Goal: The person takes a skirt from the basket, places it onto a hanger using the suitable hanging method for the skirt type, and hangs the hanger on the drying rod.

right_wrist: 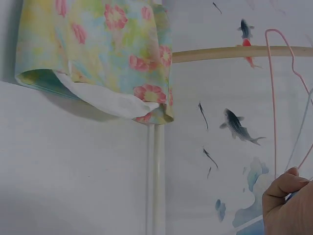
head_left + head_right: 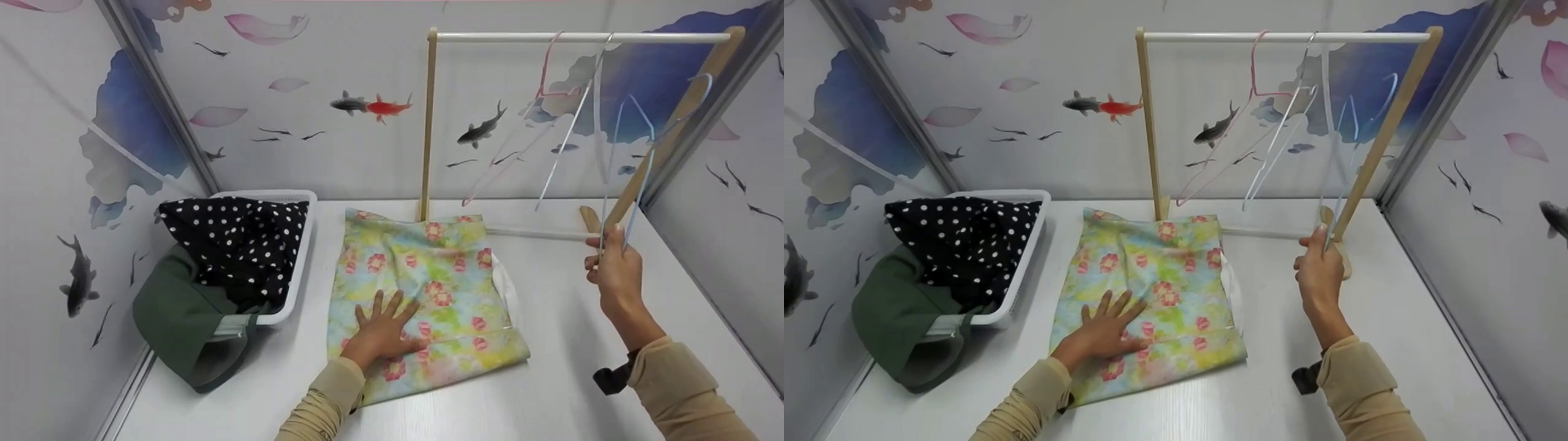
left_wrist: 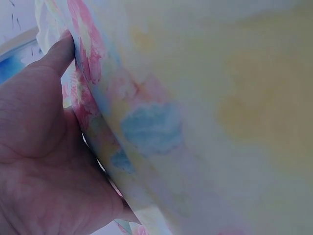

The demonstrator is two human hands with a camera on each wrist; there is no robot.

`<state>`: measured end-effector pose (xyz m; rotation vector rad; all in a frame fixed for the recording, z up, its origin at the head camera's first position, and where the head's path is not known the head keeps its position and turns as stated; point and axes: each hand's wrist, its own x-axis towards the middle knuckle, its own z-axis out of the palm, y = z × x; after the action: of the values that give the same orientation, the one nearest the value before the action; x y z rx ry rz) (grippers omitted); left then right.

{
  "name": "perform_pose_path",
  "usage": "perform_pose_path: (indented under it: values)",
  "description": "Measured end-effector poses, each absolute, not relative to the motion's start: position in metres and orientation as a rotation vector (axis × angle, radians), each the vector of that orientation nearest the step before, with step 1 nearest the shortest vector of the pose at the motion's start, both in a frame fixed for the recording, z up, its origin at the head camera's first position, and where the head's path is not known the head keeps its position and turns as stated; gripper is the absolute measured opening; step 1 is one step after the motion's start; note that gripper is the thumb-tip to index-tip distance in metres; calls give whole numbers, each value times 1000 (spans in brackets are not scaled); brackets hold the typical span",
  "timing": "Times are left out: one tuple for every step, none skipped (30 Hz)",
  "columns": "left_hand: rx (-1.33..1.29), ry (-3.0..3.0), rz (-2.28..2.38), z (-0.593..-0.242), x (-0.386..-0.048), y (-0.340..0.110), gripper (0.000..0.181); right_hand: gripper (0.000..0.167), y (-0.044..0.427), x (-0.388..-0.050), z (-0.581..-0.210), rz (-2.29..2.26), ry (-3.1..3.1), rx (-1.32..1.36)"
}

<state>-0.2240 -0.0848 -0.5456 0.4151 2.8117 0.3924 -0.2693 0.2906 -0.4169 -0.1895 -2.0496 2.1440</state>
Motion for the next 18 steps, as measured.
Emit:
perform_pose_path:
  values:
    - [416,2813,389,-546,-224,-85,87,54,291,-268,-421,2126,-2076,-199]
    - [416,2814,388,-546,-225,-85,87,55,290,-267,-424,2116,-2094,-204]
    - [414,2813,383,-546,-225,-84,87,56,290,-266,-428,2108,-2110,-206]
    - [412,2813,382,-546,-225,-85,87,58,290,-266,-431,2102,-2126,-210]
    - [411,2814,383,-547,-225,-85,87,60,289,-265,-434,2087,-2150,-208]
    - [411,2815,386,-547,-225,-85,87,63,288,-264,-438,2068,-2176,-208]
    - [412,2815,388,-547,-225,-85,87,65,288,-264,-441,2055,-2195,-202]
    - [412,2816,390,-548,-225,-85,87,68,288,-263,-444,2041,-2213,-196]
    - [413,2817,388,-548,-225,-85,87,71,287,-262,-447,2013,-2241,-198]
    - [414,2819,386,-548,-225,-85,87,73,287,-262,-450,1991,-2267,-201]
    - [414,2822,383,-548,-226,-85,87,76,286,-261,-453,1971,-2291,-202]
    - [414,2823,383,-548,-226,-85,87,77,286,-260,-455,1957,-2310,-208]
    - [414,2824,381,-548,-226,-85,87,78,285,-259,-458,1949,-2326,-217]
    - [414,2824,379,-548,-226,-85,87,78,284,-259,-461,1950,-2336,-230]
    - [414,2824,377,-548,-226,-85,87,79,283,-258,-463,1948,-2349,-244]
    - [415,2823,378,-549,-225,-85,87,80,283,-258,-466,1955,-2355,-258]
    - [417,2821,380,-549,-225,-85,87,80,282,-257,-469,1956,-2366,-271]
    - [419,2819,381,-549,-225,-85,87,81,282,-257,-472,1954,-2377,-283]
